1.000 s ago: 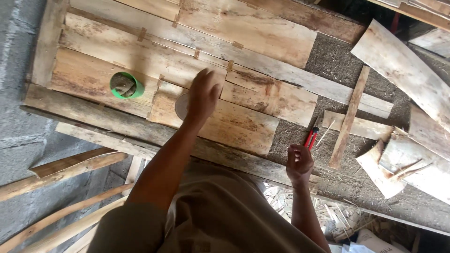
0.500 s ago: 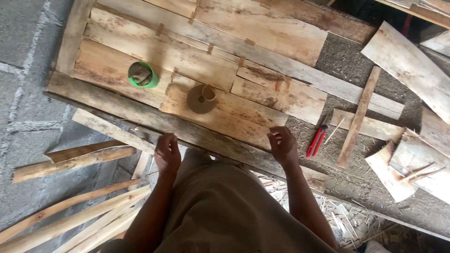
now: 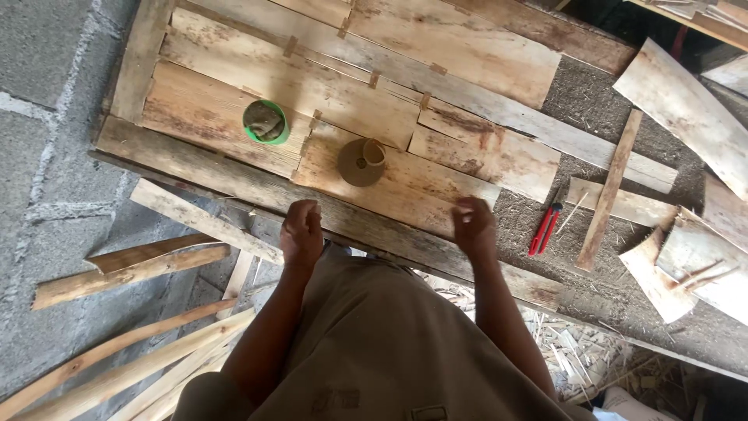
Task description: The recorder is shown using a utility knife and adhesive tape to prepare and piece together thin strips of bamboo or wood on a workbench.
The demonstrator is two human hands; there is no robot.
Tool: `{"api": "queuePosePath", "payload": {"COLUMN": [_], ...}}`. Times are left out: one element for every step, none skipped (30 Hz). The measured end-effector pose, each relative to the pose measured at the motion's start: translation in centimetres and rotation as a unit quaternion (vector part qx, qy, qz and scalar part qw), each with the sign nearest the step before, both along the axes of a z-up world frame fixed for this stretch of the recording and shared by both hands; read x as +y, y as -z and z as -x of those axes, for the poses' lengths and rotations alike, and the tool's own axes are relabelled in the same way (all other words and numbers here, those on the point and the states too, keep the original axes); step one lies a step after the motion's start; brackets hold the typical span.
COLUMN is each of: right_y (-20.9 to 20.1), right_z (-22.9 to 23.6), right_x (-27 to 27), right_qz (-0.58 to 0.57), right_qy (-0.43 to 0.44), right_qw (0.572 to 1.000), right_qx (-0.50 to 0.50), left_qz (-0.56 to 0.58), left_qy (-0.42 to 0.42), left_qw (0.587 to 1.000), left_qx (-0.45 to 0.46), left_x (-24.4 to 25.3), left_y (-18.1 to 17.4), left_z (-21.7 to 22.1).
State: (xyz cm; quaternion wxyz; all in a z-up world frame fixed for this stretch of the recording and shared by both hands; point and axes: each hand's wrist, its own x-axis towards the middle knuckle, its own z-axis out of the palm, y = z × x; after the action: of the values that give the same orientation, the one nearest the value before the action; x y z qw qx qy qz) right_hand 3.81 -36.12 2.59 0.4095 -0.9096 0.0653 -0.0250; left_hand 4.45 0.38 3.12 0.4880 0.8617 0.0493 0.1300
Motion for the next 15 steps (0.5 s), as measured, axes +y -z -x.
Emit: {"api": "queuePosePath", "payload": {"right_y": [0.0,0.0,0.0,0.1,0.1,0.2,0.4,0.6,0.8,0.7,0.7,0.6,0.4,0.2,0.1], "right_z": [0.4,0.7,1.2,2.0,2.7,3.4,4.1,4.8,5.6,6.0,6.4,6.8,6.6,6.4,6.1], "right_x": [-1.0,-2.0,-3.0,-4.1,-5.1,-6.1,-6.2,-6.4,-6.6,-6.2,-5.7,-5.3,-4.0,-2.8,-1.5], "right_qz": [0.004,0.034,0.063,0.067,0.090,0.113,0.115,0.135,0.155,0.157,0.153,0.149,0.150,0.109,0.067], "right_qy": [0.001,0.038,0.075,0.077,0.105,0.134,0.136,0.148,0.161,0.164,0.166,0.167,0.170,0.165,0.159], "right_qw": [1.000,0.999,0.995,0.995,0.989,0.981,0.980,0.974,0.966,0.965,0.964,0.963,0.963,0.970,0.975], "right_qx": [0.000,0.011,0.023,0.024,0.055,0.086,0.087,0.107,0.127,0.128,0.138,0.148,0.148,0.145,0.140], "left_qz": [0.004,0.014,0.023,0.026,-0.012,-0.049,-0.047,-0.005,0.039,0.040,0.125,0.206,0.206,0.263,0.316], "left_qy": [0.001,0.000,-0.001,0.001,0.009,0.017,0.020,0.068,0.116,0.119,0.125,0.129,0.132,0.123,0.111], "left_qw": [1.000,0.999,0.996,0.996,0.989,0.978,0.978,0.976,0.969,0.968,0.932,0.879,0.878,0.838,0.793], "left_qx": [0.000,0.042,0.085,0.086,0.144,0.200,0.201,0.209,0.216,0.217,0.316,0.410,0.411,0.462,0.509], "left_x": [0.7,1.5,2.2,2.9,3.6,4.3,5.1,5.9,6.7,7.4,8.1,8.8,9.3,9.8,10.4], "left_y": [0.8,1.6,2.4,2.8,3.1,3.5,4.0,4.6,5.2,5.7,6.2,6.7,7.8,8.8,9.8], "left_z": [0.2,0.4,0.7,1.9,2.9,3.8,5.5,7.2,8.9,10.0,10.9,11.9,12.3,12.7,13.1]}}
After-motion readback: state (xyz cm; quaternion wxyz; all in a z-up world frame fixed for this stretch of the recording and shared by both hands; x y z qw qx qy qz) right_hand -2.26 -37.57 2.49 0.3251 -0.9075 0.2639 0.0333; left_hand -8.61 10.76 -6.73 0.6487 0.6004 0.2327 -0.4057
